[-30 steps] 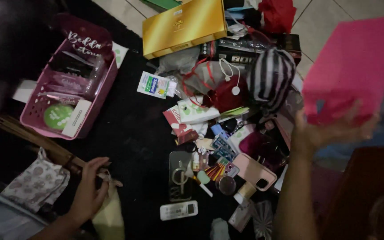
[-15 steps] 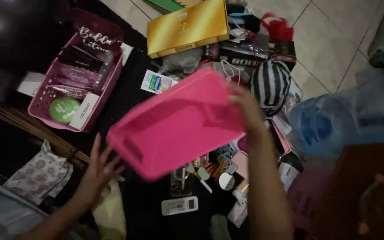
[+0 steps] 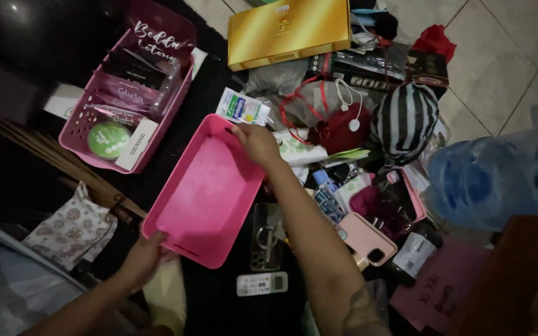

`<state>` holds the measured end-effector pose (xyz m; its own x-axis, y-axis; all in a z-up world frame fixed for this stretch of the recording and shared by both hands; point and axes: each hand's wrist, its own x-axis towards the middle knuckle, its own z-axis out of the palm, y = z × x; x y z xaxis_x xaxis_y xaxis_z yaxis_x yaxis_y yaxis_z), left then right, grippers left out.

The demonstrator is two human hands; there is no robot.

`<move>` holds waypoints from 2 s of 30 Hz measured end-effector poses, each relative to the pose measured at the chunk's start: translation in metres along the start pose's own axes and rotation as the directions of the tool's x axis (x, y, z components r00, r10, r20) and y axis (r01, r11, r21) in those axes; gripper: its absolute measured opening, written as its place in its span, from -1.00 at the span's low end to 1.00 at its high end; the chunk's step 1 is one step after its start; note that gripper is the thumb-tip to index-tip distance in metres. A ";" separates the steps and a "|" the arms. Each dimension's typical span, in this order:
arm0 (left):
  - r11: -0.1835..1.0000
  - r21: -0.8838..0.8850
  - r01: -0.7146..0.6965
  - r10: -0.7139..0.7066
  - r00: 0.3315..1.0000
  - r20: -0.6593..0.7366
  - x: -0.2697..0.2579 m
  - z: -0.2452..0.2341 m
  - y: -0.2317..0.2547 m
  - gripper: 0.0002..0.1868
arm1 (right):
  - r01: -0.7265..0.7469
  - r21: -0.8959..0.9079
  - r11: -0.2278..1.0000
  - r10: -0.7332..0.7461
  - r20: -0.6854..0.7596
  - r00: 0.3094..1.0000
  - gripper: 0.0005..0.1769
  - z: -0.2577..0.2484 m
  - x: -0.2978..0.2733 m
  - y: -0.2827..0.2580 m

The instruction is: The person organizes various items by hand, placing a pouch, a jar, and packets into a pink basket. They then fill a second pink basket with phone cases, small boxes, and additional packets from the pile.

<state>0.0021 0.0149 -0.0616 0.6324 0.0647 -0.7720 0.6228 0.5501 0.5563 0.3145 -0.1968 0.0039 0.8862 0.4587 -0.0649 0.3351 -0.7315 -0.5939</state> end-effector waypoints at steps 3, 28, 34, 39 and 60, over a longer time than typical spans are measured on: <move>0.998 0.018 0.054 -0.055 0.996 0.074 -0.004 0.006 0.009 -0.27 | -0.079 -0.087 0.993 0.081 0.022 0.996 -0.62 -0.015 0.001 -0.008; -0.065 0.990 -0.126 0.479 0.867 0.141 0.019 -0.019 0.015 -0.56 | -0.127 0.504 0.855 0.281 -0.241 0.929 -0.22 0.013 -0.211 -0.031; -0.099 0.995 -0.026 0.548 0.833 0.076 0.016 -0.055 0.048 -0.61 | -0.129 0.234 0.964 0.253 -0.645 0.721 -0.48 -0.050 -0.219 0.114; -0.117 0.977 -0.177 0.547 0.810 0.212 -0.015 -0.052 0.074 -0.66 | -0.384 0.270 0.883 0.461 -0.654 0.599 -0.63 -0.122 -0.247 0.253; 0.432 0.795 -0.426 0.242 0.904 0.353 -0.061 0.067 0.076 -0.02 | 0.047 0.351 0.935 0.285 -0.825 0.489 -0.75 -0.182 -0.258 0.152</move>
<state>0.0417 -0.0028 0.0485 0.8847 -0.1022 -0.4549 0.3660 -0.4522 0.8134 0.1953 -0.5181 0.0767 0.7924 -0.4000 0.4605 0.2427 -0.4859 -0.8397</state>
